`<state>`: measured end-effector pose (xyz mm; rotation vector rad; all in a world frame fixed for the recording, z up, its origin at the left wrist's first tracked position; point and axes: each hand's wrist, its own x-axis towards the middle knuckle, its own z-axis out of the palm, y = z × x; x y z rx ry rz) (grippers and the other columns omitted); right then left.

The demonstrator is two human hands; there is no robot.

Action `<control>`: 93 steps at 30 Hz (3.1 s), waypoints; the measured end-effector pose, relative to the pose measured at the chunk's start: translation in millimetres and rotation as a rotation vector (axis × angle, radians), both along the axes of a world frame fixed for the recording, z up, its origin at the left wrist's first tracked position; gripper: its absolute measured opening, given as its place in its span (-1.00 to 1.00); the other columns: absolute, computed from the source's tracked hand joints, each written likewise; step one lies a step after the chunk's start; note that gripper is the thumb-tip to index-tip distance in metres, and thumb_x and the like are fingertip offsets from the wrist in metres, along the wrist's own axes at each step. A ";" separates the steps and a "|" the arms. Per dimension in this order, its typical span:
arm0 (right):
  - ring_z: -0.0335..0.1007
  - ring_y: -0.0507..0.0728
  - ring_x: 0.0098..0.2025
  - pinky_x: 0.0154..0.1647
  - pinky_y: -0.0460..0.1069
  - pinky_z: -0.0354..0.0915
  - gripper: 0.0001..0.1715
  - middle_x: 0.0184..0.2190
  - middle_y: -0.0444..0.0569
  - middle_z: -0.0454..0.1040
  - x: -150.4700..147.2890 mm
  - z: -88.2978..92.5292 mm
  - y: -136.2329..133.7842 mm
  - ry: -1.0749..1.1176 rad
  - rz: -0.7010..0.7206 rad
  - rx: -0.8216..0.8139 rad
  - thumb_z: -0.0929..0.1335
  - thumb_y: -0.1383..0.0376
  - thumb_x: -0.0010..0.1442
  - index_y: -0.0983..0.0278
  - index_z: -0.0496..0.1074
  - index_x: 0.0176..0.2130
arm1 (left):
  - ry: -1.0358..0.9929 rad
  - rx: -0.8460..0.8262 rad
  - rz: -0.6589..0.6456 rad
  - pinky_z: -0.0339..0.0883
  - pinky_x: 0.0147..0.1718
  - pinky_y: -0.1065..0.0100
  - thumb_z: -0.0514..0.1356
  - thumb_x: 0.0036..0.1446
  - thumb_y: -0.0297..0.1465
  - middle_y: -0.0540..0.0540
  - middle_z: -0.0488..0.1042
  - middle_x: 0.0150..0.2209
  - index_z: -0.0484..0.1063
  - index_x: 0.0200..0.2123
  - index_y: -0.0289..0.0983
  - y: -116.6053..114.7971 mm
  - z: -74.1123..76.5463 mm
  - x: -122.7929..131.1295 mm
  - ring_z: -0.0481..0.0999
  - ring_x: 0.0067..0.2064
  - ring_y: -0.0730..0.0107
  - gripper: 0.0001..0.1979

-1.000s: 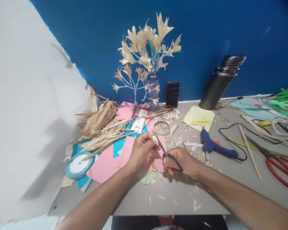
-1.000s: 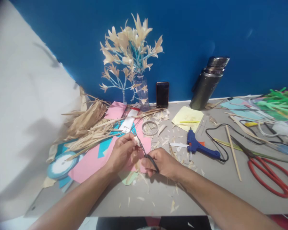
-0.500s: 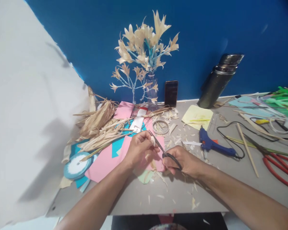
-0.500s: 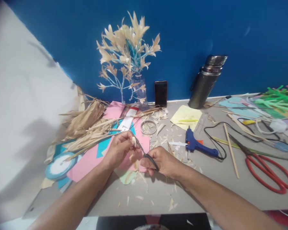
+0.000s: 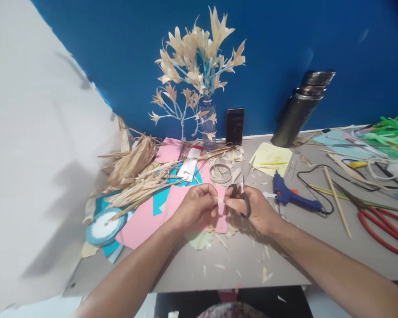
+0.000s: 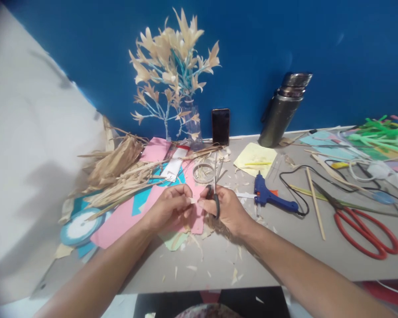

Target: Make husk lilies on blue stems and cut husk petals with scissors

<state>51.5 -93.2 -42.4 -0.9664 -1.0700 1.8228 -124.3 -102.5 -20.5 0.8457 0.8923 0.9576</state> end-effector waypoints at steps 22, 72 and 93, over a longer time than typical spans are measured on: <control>0.34 0.05 -0.51 -0.50 -0.10 0.17 -0.30 -0.53 0.01 0.49 10.8 -1.3 0.2 -0.249 0.472 0.291 0.38 -0.22 0.16 0.39 0.50 -0.45 | -0.099 0.012 0.189 0.36 -0.50 0.42 0.28 -0.13 -0.53 -0.08 0.54 -0.52 0.38 -0.52 -0.31 7.0 1.7 -8.4 0.50 -0.49 0.40 -0.90; 0.32 0.00 -0.53 -0.53 -0.14 0.23 -0.61 -0.51 -0.17 0.42 2.4 4.6 -1.5 -0.017 -0.021 0.057 0.59 0.30 -0.15 0.30 0.43 -0.34 | 0.007 -0.059 0.070 0.30 -0.58 0.47 0.36 -0.15 -0.45 -0.06 0.51 -0.60 0.45 -0.53 -0.34 -0.1 -2.3 4.2 0.43 -0.60 0.49 -0.87; 0.39 0.08 -0.56 -0.54 -0.08 0.29 -0.64 -0.55 -0.15 0.44 5.1 -1.7 -0.5 0.111 0.058 0.002 0.57 0.33 -0.06 0.27 0.39 -0.33 | -0.086 -0.084 0.057 0.31 -0.61 0.48 0.28 -0.13 -0.47 -0.04 0.46 -0.58 0.42 -0.49 -0.35 0.8 3.5 2.5 0.42 -0.59 0.49 -0.90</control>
